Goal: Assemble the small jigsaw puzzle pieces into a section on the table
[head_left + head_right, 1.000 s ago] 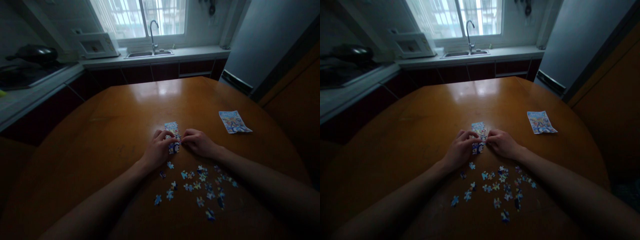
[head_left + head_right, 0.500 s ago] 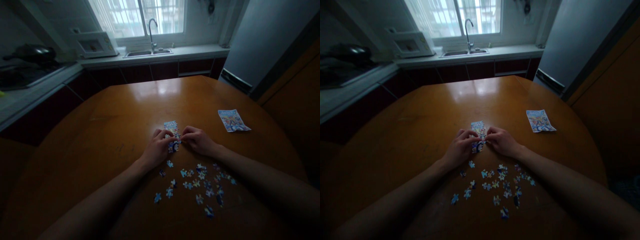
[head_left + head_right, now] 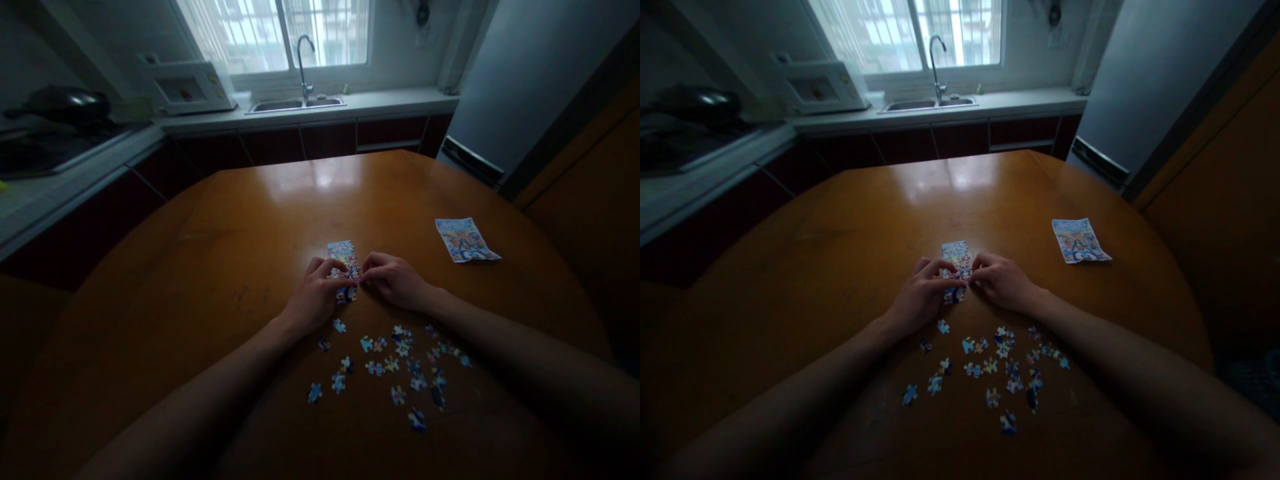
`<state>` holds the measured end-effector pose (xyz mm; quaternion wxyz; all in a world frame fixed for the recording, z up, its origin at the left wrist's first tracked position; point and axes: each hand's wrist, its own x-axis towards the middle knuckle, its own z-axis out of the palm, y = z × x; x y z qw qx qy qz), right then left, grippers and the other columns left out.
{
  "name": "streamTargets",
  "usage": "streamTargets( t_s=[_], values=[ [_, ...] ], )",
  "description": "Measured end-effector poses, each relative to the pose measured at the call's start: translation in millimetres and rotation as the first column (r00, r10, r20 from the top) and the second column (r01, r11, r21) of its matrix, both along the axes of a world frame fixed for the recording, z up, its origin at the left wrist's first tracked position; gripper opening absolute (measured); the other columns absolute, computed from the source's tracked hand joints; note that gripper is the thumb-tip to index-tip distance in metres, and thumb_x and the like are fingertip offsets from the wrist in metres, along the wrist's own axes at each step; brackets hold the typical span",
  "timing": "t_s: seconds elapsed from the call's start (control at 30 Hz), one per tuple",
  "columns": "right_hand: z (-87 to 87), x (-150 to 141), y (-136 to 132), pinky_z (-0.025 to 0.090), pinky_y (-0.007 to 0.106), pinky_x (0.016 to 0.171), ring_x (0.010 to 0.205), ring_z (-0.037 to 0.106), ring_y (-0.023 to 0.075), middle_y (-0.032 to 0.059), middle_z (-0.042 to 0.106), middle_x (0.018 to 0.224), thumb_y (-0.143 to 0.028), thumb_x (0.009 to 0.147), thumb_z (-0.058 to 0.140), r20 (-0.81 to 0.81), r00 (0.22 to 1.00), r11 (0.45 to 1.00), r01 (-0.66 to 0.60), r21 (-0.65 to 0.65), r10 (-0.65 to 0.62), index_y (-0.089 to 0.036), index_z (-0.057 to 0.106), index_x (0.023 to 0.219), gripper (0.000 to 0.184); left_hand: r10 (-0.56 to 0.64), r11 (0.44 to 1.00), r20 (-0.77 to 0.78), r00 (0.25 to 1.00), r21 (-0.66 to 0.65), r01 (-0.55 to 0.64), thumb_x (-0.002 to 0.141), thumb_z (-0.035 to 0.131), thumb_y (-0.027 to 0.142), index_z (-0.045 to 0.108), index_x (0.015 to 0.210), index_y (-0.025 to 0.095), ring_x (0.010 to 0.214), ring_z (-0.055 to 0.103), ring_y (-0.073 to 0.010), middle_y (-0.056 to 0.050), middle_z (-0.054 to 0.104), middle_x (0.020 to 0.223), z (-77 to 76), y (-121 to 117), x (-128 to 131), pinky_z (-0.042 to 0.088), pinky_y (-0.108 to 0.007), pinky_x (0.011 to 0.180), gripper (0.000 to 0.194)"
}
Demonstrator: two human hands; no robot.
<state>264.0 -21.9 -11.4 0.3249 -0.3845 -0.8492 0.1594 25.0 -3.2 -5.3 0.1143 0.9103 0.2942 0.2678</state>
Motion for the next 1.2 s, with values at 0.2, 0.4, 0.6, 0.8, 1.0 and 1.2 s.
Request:
streamTargets(
  t_s=[0.2, 0.4, 0.6, 0.8, 1.0, 1.2],
  values=[
    [-1.1, 1.2, 0.8, 0.048, 0.029, 0.077, 0.087, 0.062, 0.016, 0.0064, 0.066, 0.097, -0.007, 0.089, 0.058, 0.007, 1.0, 1.0, 0.002, -0.014, -0.001, -0.02, 0.078, 0.092, 0.024, 0.032, 0.999, 0.011, 0.999, 0.021, -0.032, 0.09, 0.053, 0.001, 0.075, 0.114, 0.033, 0.105, 0.048, -0.0239, -0.006, 0.064, 0.118, 1.2, -0.5, 0.4, 0.052, -0.044, 0.091, 0.046],
    [-0.3, 0.4, 0.4, 0.048, 0.03, 0.077, 0.086, 0.061, 0.0165, 0.0063, 0.066, 0.094, -0.01, 0.09, 0.057, 0.017, 1.0, 1.0, 0.005, -0.016, -0.004, -0.02, 0.077, 0.094, 0.022, 0.019, 1.0, -0.012, 1.0, -0.007, -0.019, 0.087, 0.054, 0.0, 0.076, 0.112, 0.035, 0.107, 0.047, -0.0248, -0.004, 0.063, 0.121, -2.5, 2.3, -0.9, 0.053, -0.045, 0.092, 0.048],
    [-1.0, -0.3, 0.0, 0.048, 0.03, 0.077, 0.087, 0.061, 0.0174, 0.0062, 0.066, 0.096, -0.011, 0.091, 0.058, 0.055, 0.997, 0.998, 0.062, -0.021, -0.061, -0.022, 0.077, 0.098, 0.023, 0.016, 1.0, -0.007, 1.0, -0.014, -0.016, 0.089, 0.053, 0.001, 0.076, 0.11, 0.033, 0.108, 0.047, -0.0252, -0.005, 0.062, 0.121, -1.6, 1.4, -0.1, 0.053, -0.045, 0.092, 0.045],
    [-2.7, -0.3, 1.2, 0.048, 0.03, 0.077, 0.086, 0.062, 0.0174, 0.0065, 0.067, 0.095, -0.012, 0.092, 0.058, 0.063, 0.996, 0.997, 0.068, -0.027, -0.066, -0.021, 0.077, 0.097, 0.021, 0.07, 0.997, 0.003, 0.998, -0.021, -0.07, 0.087, 0.053, -0.001, 0.072, 0.117, 0.027, 0.11, 0.047, -0.025, -0.006, 0.062, 0.122, 0.1, -1.1, 1.5, 0.052, -0.046, 0.096, 0.045],
    [0.4, -2.3, -0.1, 0.048, 0.031, 0.078, 0.087, 0.061, 0.0181, 0.0076, 0.068, 0.095, -0.009, 0.092, 0.054, 0.033, 0.996, 0.996, 0.085, -0.017, -0.084, -0.018, 0.073, 0.098, 0.021, 0.05, 0.997, -0.032, 0.998, -0.053, -0.052, 0.086, 0.051, -0.002, 0.073, 0.114, 0.03, 0.113, 0.047, -0.0248, -0.004, 0.06, 0.124, -2.9, 0.6, 0.9, 0.05, -0.046, 0.099, 0.048],
    [-0.3, -1.7, 0.0, 0.048, 0.031, 0.078, 0.088, 0.062, 0.0182, 0.0073, 0.067, 0.096, -0.008, 0.09, 0.056, 0.041, 0.997, 0.998, 0.063, -0.02, -0.062, -0.019, 0.075, 0.097, 0.022, 0.07, 0.991, -0.005, 0.998, -0.116, -0.07, 0.082, 0.05, -0.005, 0.07, 0.116, 0.026, 0.114, 0.047, -0.0244, -0.004, 0.06, 0.123, 0.3, 1.4, 0.5, 0.047, -0.046, 0.103, 0.05]
  ],
)
